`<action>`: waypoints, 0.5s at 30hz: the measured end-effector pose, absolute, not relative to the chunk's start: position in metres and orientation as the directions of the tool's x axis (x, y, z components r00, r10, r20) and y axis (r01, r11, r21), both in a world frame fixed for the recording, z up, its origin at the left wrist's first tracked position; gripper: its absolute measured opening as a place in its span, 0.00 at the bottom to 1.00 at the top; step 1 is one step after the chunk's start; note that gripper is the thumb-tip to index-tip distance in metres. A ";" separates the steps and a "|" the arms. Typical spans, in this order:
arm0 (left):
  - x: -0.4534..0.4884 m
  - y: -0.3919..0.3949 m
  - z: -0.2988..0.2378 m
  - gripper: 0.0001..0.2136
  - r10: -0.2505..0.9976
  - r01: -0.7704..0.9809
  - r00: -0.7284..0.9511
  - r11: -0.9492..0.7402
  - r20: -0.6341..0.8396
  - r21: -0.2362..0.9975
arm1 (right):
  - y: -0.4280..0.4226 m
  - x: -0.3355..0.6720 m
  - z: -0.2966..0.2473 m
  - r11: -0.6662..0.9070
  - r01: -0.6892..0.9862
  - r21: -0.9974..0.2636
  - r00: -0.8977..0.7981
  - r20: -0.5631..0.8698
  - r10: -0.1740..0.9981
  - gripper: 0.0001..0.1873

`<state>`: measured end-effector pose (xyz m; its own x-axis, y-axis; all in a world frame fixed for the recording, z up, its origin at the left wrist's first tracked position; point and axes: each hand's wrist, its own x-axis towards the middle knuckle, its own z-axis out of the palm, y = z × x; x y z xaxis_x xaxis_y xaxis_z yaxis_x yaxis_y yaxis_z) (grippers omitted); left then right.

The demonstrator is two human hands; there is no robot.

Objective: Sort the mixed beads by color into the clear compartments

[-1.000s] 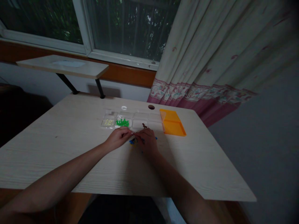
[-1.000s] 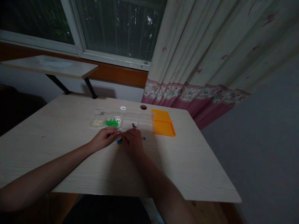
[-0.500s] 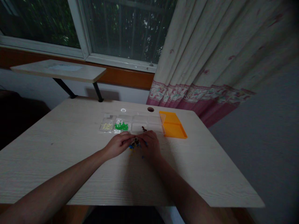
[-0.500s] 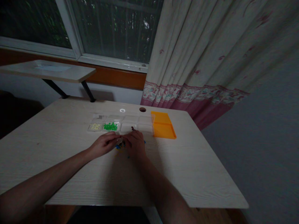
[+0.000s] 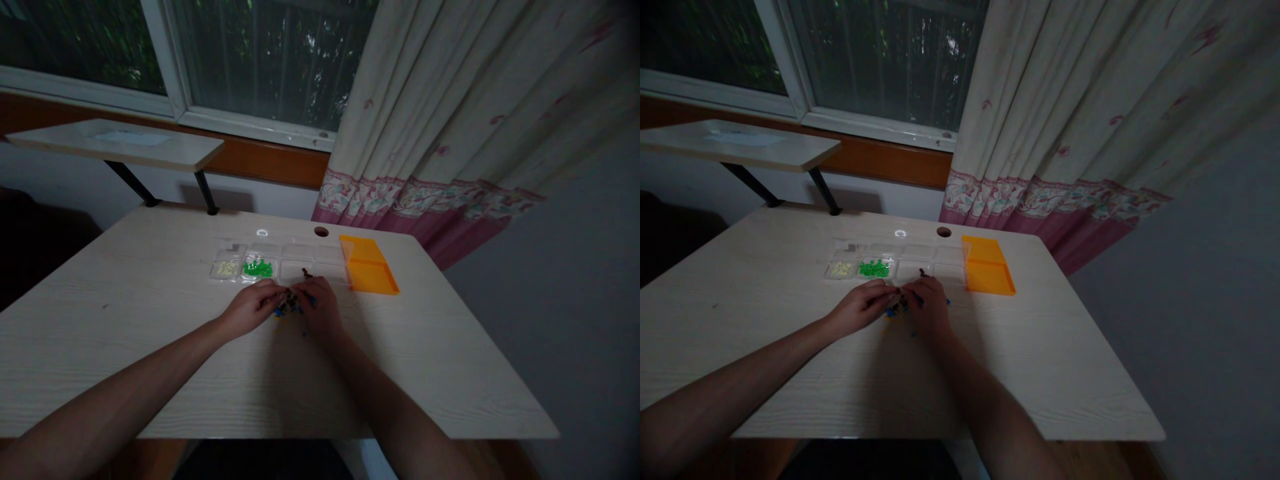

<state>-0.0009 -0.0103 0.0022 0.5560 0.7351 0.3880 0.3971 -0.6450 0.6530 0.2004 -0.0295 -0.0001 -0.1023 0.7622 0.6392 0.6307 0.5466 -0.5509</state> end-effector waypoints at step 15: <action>0.001 -0.003 0.000 0.15 0.803 0.315 0.486 -0.529 0.345 0.788 | -0.032 0.198 0.002 0.569 0.686 -0.454 -0.215 0.621 0.754 0.09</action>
